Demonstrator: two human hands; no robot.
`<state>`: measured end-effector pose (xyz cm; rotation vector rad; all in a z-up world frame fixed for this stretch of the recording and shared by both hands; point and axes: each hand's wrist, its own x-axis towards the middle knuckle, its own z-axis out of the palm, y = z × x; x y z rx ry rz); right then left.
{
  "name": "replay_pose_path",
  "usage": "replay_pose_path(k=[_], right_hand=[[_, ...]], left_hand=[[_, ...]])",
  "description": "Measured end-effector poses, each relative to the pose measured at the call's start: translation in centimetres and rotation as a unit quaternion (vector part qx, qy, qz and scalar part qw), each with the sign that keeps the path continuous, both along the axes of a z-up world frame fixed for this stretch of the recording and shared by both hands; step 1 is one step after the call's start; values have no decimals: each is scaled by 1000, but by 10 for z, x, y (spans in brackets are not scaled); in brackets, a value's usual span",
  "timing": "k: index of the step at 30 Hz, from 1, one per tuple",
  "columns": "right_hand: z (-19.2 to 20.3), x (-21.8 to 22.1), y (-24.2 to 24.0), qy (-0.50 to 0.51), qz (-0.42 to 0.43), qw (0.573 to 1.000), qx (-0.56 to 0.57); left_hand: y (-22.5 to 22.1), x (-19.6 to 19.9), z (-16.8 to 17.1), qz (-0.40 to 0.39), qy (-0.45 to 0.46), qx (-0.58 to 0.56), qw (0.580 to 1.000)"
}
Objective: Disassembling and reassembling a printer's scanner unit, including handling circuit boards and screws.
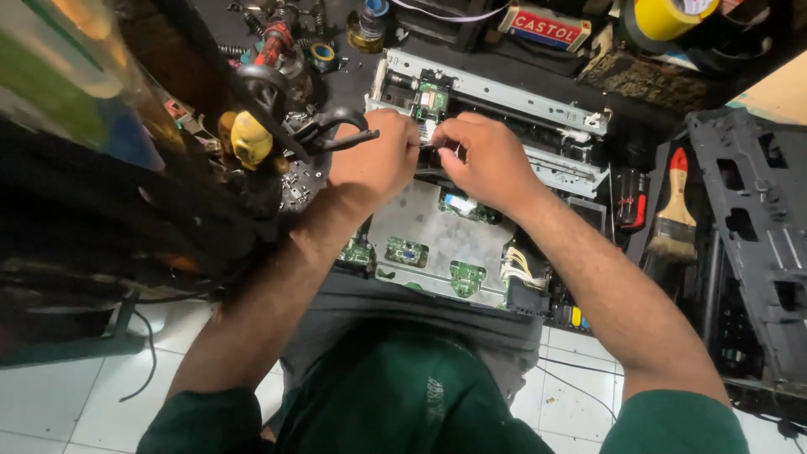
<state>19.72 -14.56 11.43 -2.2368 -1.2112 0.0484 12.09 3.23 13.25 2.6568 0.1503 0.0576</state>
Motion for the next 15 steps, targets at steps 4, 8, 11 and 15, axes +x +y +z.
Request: replay_pose_path(k=[4,8,11,15], right_hand=[[-3,1,1,19,3,1000,6],[-4,-1,1,25,9,1000,7],[-8,1,2,7,6,1000,-1],[-9,0,2,-38,-24,998,-41]], left_hand=[[0,-3,-1,-7,-6,-5,1000],[-2,-4,2,-1,8,1,1000],[-2,-5,1,-2,0,16,1000],[0,-2,-6,-13,-14,0,1000]])
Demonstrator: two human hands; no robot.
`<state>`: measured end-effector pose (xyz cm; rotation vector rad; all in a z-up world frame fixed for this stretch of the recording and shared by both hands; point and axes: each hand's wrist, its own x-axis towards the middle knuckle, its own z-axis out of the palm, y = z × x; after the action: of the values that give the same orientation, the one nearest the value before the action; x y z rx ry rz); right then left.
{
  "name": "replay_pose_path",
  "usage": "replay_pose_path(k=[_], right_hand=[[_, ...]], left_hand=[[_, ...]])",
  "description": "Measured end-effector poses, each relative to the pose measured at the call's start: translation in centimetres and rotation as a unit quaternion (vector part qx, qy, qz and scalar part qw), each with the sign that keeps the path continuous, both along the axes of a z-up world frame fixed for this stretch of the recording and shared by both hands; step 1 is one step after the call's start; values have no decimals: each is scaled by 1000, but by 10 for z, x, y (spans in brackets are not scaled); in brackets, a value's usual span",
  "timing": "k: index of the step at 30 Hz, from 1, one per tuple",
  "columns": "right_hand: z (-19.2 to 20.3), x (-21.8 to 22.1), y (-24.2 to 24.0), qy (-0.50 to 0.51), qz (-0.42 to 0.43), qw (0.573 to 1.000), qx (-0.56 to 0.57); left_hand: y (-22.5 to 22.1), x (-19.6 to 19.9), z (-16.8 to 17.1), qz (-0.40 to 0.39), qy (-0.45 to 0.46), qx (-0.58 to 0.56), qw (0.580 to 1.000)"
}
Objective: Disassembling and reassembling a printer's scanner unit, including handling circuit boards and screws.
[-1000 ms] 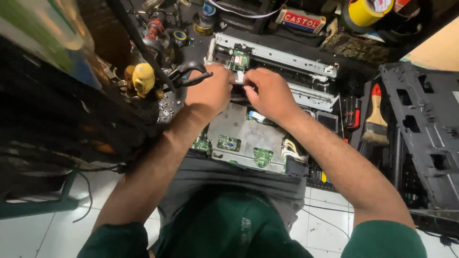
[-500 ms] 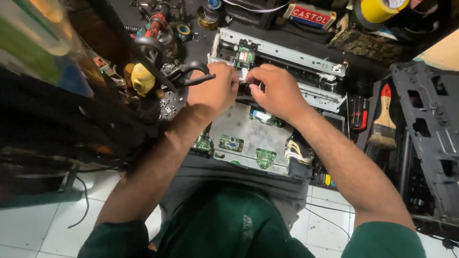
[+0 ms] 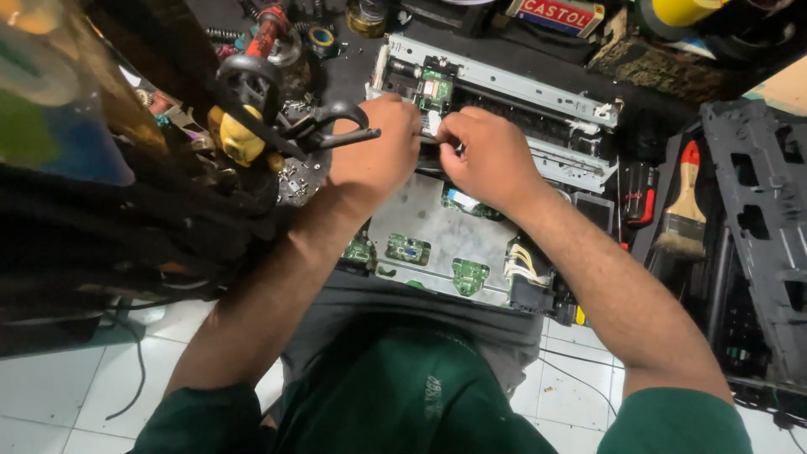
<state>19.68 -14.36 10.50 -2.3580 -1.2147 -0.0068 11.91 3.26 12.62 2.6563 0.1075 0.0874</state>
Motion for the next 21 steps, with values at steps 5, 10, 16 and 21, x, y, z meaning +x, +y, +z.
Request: replay_pose_path(k=[5,10,16,21], right_hand=[[-10,3,1,-32,5,999,0],[-41,15,1,-98,-1,995,17],[-36,9,4,-82,-15,995,54],[-45,13,8,-72,-9,996,51]], left_hand=[[0,4,-21,-2,-56,55,997],[-9,5,-23,36,-36,8,999],[2,3,-46,-24,-168,208,963],[1,4,-48,8,-115,236,965]])
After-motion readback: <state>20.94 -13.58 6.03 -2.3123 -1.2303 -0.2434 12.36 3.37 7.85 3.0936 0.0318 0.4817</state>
